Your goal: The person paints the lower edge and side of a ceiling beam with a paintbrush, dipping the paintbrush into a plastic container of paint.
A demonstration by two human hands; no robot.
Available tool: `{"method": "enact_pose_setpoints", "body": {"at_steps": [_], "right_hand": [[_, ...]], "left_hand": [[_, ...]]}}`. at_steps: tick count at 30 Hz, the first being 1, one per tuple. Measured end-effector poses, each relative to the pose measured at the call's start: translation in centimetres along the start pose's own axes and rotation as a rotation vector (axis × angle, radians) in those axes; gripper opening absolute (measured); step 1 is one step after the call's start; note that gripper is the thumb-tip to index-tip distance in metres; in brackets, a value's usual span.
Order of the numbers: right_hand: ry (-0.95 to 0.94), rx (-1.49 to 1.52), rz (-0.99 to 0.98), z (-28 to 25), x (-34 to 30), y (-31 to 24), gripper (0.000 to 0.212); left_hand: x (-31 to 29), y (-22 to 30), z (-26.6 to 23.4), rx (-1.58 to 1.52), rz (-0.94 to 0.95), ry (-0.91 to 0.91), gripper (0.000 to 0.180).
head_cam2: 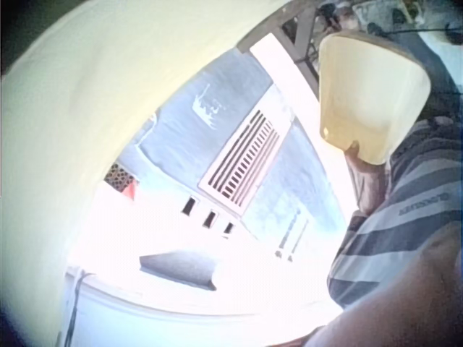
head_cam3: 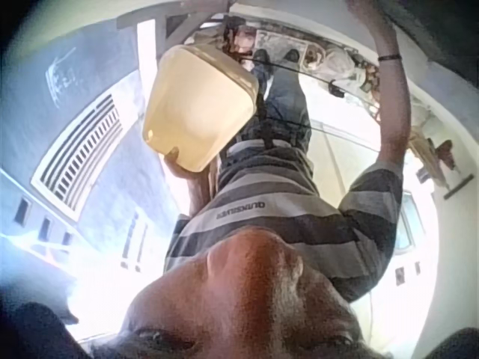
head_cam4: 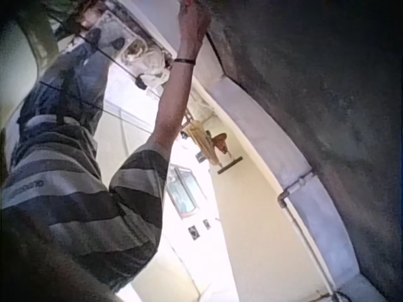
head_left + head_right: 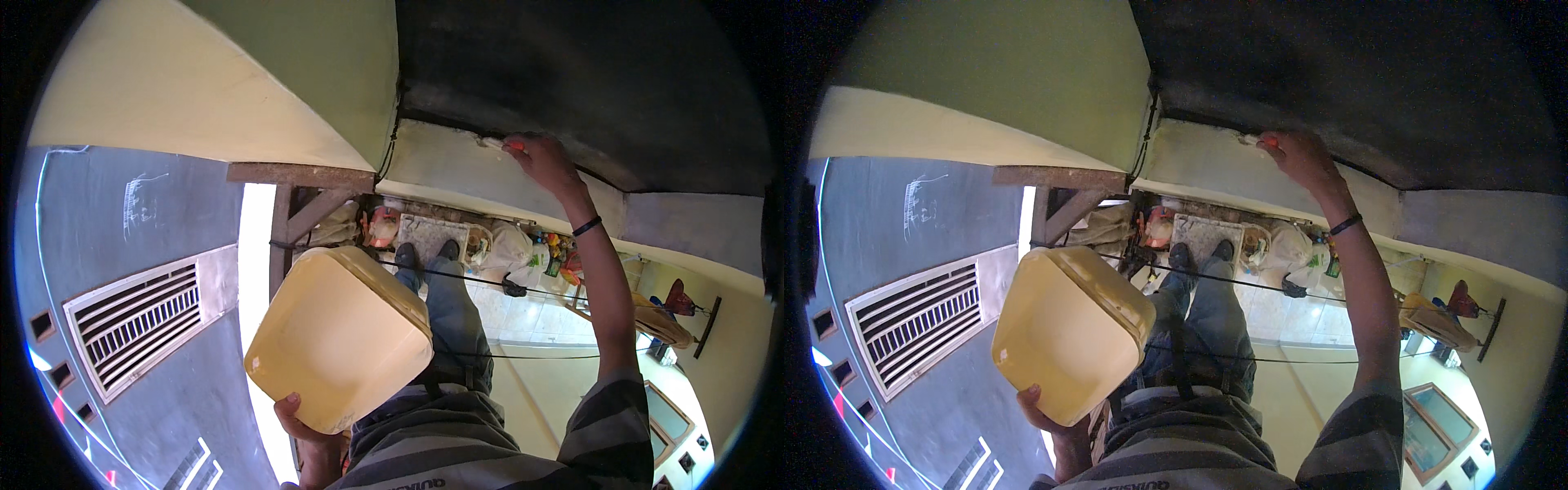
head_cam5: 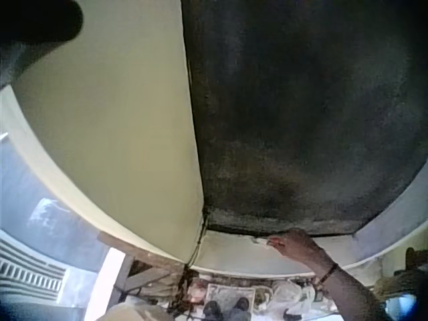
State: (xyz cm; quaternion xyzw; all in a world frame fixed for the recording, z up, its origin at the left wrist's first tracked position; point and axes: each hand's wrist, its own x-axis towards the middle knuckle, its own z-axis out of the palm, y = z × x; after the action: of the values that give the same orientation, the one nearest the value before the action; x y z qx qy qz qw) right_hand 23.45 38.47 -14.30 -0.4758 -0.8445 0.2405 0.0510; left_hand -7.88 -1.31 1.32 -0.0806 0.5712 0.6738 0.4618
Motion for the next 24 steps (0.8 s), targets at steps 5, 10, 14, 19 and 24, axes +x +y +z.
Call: {"method": "enact_pose_setpoints", "body": {"at_steps": [5,10,14,19,24], "right_hand": [[0.03,-0.118,0.07,0.2,0.1,-1.6,0.026],[0.101,-0.221,-0.121,0.9,-1.5,-1.2,0.028],[0.156,-0.288,-0.034,0.9,-2.0,-0.6,0.025],[0.177,-0.297,-0.076,7.0,-2.0,-1.0,0.033],[0.354,-0.023,0.049,6.2,-2.1,-4.8,0.03]], "left_hand": [[0.2,-0.2,-0.3,0.007,0.031,0.012,0.07],[0.1,-0.2,-0.7,0.01,0.038,0.004,0.07],[0.1,-0.5,-1.5,-0.039,0.03,0.037,0.069],[0.1,-0.1,-0.4,0.01,0.015,0.013,0.068],[0.0,-0.2,-1.1,-0.02,0.023,0.052,0.067]]}}
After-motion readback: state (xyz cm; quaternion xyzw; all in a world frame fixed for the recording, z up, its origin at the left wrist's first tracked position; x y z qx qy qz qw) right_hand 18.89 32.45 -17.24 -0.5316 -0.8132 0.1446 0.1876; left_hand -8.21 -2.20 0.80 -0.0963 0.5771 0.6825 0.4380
